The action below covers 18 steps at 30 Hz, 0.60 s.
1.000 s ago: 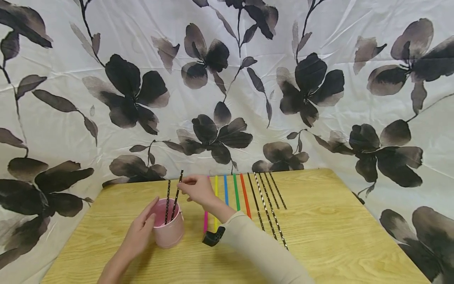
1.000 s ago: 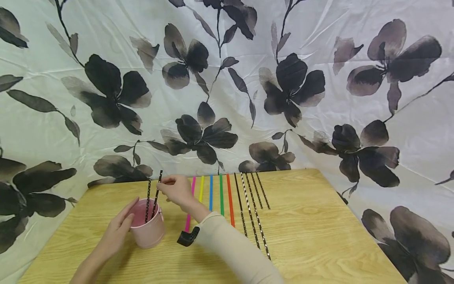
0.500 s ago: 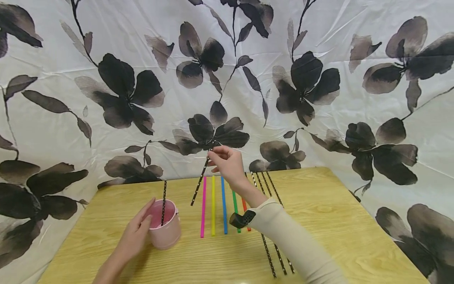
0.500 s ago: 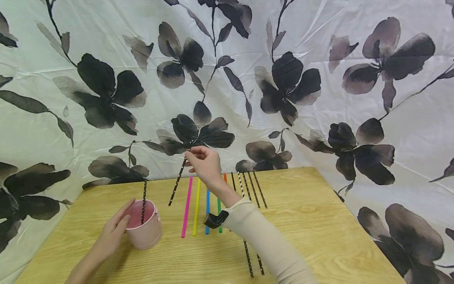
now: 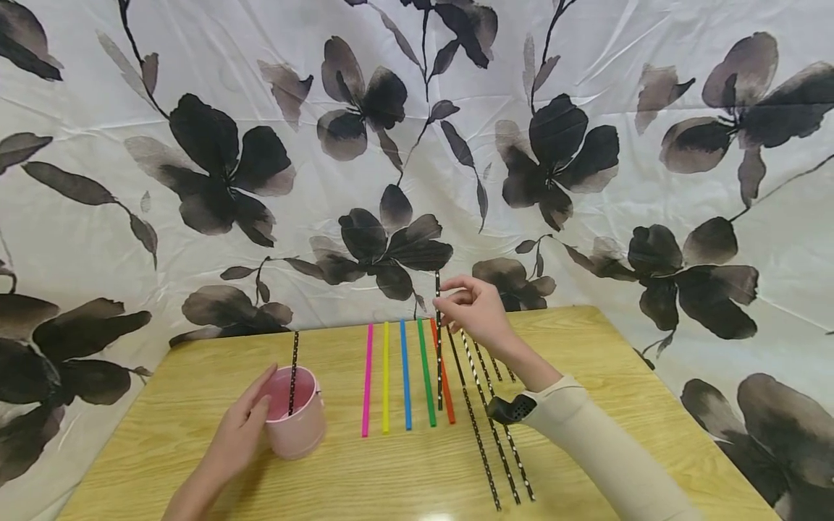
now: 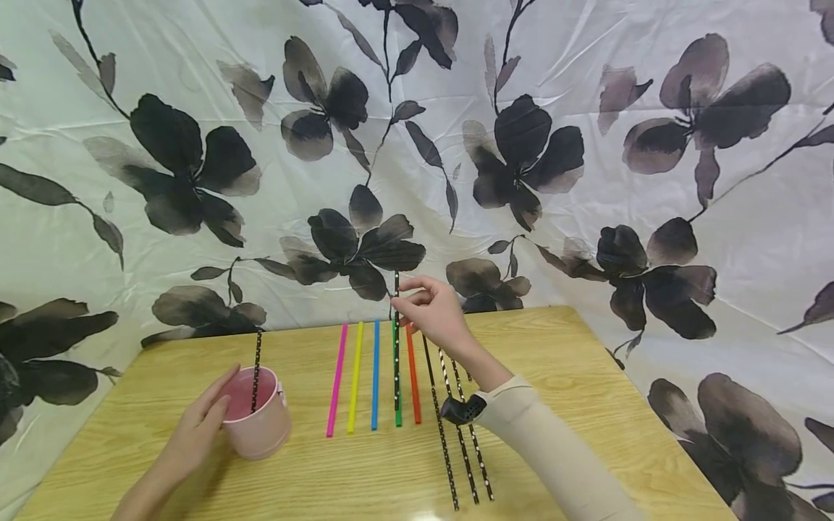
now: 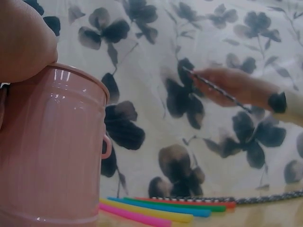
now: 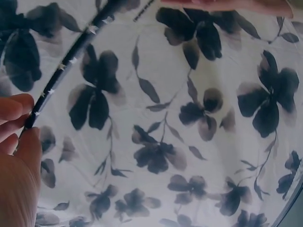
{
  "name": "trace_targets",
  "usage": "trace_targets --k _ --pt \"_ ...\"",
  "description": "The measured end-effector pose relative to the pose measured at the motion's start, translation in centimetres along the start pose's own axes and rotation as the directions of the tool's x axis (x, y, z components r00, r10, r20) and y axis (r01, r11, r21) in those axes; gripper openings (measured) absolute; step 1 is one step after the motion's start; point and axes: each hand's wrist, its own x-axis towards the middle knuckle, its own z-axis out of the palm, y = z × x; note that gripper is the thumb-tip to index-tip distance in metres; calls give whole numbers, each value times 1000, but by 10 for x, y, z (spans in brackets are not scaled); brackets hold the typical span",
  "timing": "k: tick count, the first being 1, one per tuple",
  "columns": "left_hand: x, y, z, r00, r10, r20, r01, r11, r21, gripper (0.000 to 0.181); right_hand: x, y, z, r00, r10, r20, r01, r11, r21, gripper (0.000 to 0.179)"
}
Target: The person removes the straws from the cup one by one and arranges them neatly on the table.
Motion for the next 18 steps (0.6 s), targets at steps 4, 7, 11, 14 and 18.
trace_targets --k 4,7,11,14,18 --pt "-1 0 -1 1000 -4 3 4 1000 -1 44 -7 16 -16 1000 -2 25 2 1000 -15 27" --pt "-2 1 -1 1000 -12 4 12 1000 1 44 -11 33 -28 1000 11 22 -10 999 -38 29" --pt "-4 2 -2 1000 -22 4 22 1000 0 44 -19 46 -40 999 41 18 -40 996 -78 31" --pt "-3 2 -2 1000 -22 4 22 1000 -1 45 -30 45 -46 997 73 23 -70 991 -110 28" --pt "-2 3 -2 1000 -16 5 16 1000 5 45 -45 50 -53 993 118 21 -113 983 -147 24"
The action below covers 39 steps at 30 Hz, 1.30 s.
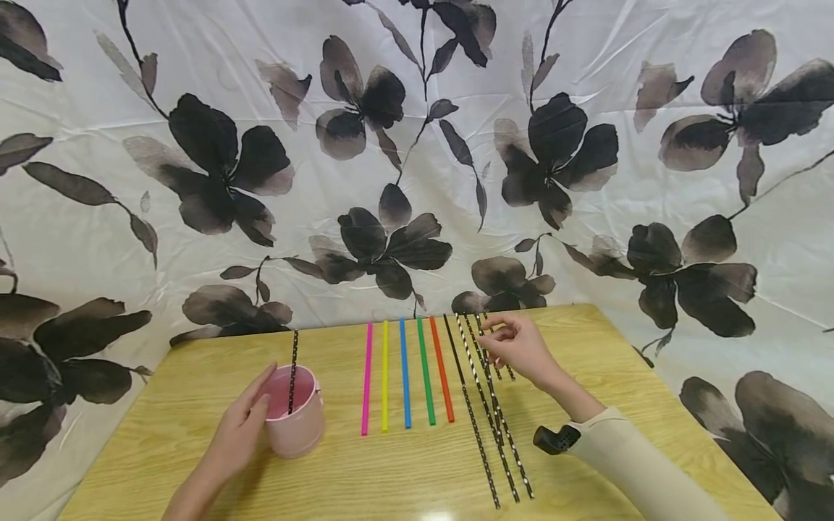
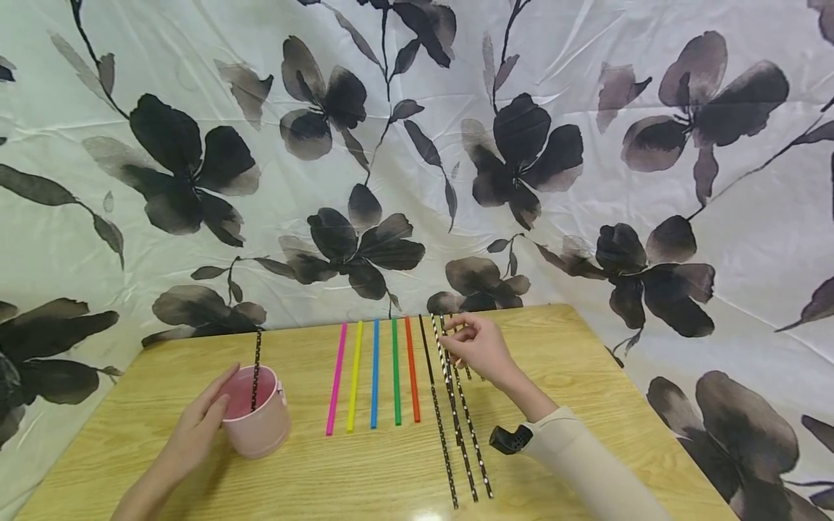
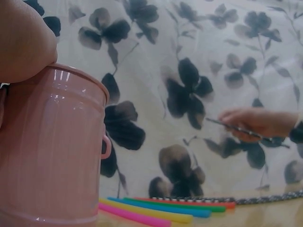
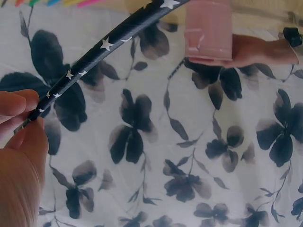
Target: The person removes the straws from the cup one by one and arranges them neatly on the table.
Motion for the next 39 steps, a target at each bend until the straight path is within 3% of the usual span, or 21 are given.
trace_targets --k 11,16,23,30,39 --pt "2 3 -1 1000 -14 6 14 1000 1 44 -15 71 -17 997 79 12 -78 990 -114 27" --pt "3 5 -2 1000 -15 2 15 1000 12 44 -22 91 -19 991 132 6 -130 982 -140 29" --pt "4 3 -2 1000 -9 -3 9 1000 22 43 -26 109 -20 982 185 -28 -187 972 -143 26" --pt "-2 2 0 1000 8 -14 -8 1000 21 43 -34 123 -16 978 206 8 -203 967 -155 24" --pt "-2 2 -1 1000 -7 -10 7 1000 16 43 -38 128 -14 971 238 -4 -235 958 -166 21"
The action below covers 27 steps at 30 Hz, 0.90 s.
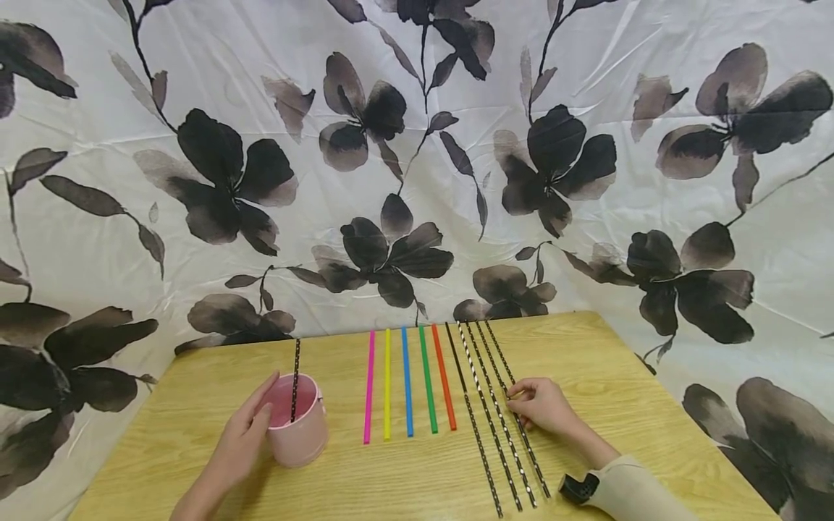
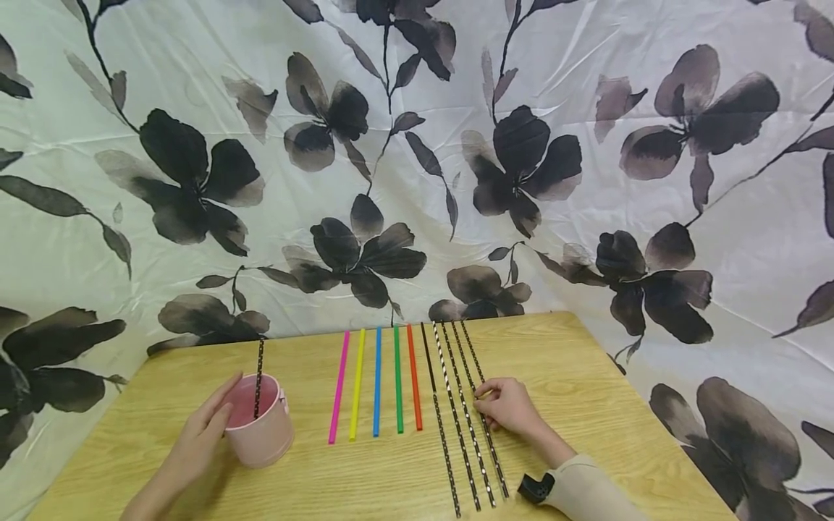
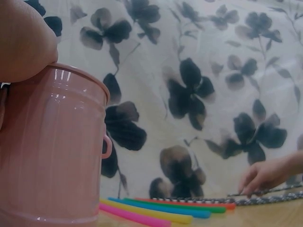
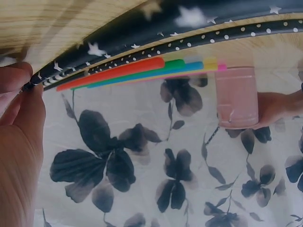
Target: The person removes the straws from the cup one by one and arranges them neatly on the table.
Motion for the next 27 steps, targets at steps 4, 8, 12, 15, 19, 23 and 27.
trace_targets --k 4,8,12,15,19,23,27 --pt "2 1 -1 1000 -6 2 6 1000 14 43 0 -2 1 1000 15 -7 -15 1000 -9 21" --pt "3 2 -1 1000 -11 3 11 1000 20 43 0 -2 2 1000 9 -4 -9 1000 -17 20" --pt "2 2 -1 1000 -18 2 18 1000 24 43 -1 -3 2 1000 8 1 -8 1000 -18 19" --pt "2 2 0 1000 -19 -1 20 999 26 43 -2 -5 1 1000 12 0 -12 1000 -23 19" --pt "3 2 -1 1000 -18 1 18 1000 25 43 -3 -5 0 1000 15 3 -15 999 -33 18" --pt "2 2 -1 1000 -16 5 16 999 30 43 -4 -3 0 1000 19 6 -19 999 -31 18" --pt "1 1 0 1000 -16 10 16 999 31 43 -4 0 1 1000 22 0 -22 999 -31 18"
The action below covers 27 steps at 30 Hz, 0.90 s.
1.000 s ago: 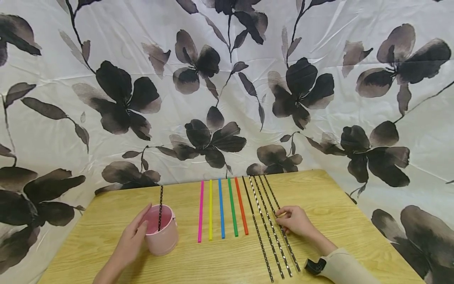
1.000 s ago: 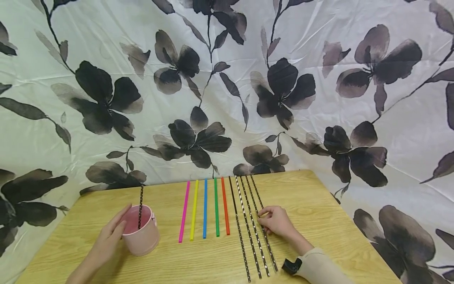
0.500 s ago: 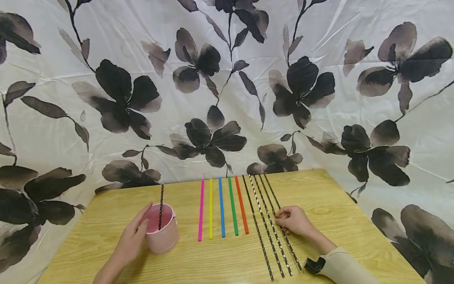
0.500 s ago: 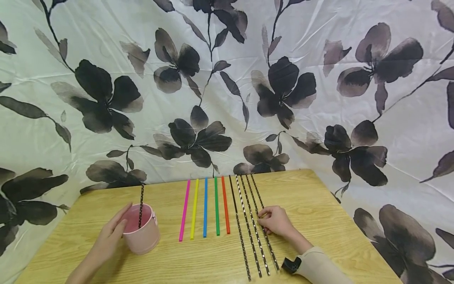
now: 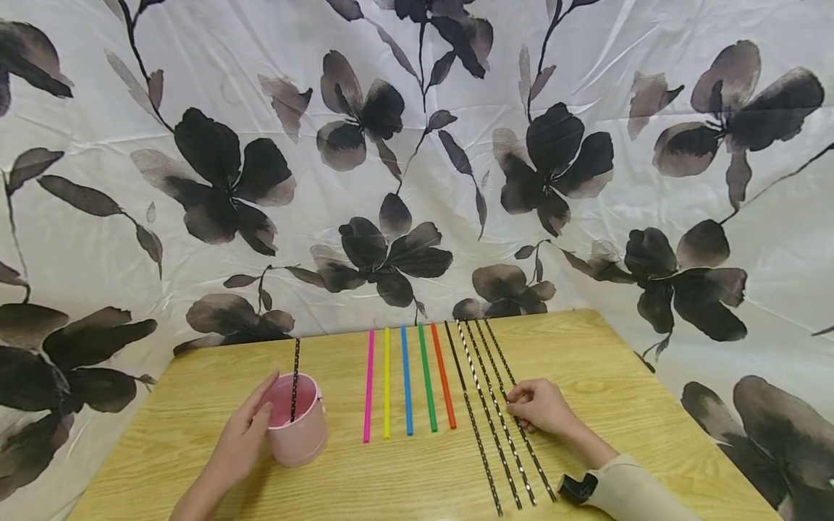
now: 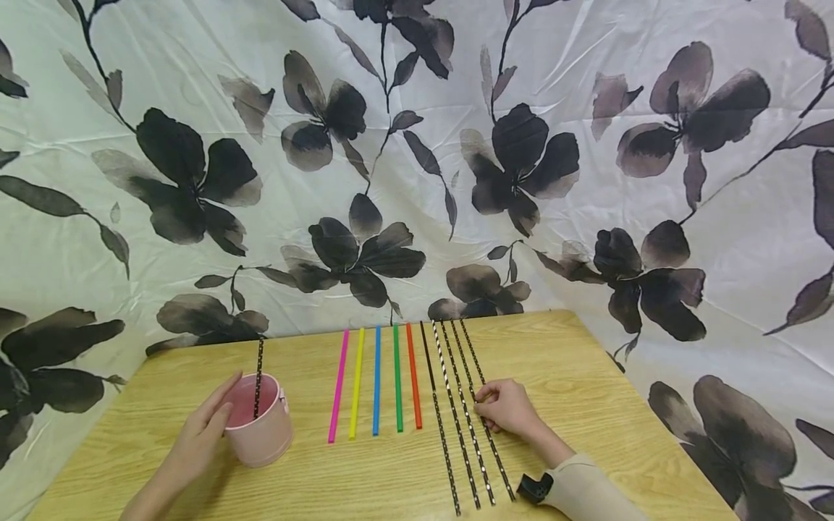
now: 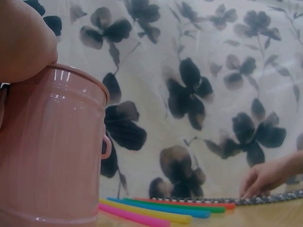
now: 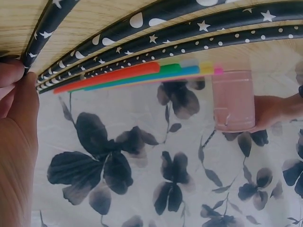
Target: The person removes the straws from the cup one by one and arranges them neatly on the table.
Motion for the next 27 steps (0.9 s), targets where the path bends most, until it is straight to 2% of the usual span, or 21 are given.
trace_targets --k 17,27 --pt "0 0 -1 1000 2 5 -2 1000 -20 43 0 0 0 999 3 -34 -4 1000 -23 17" --pt "-2 -2 -3 1000 7 -9 -7 1000 -15 43 -1 -2 1 999 31 -11 -31 999 11 19"
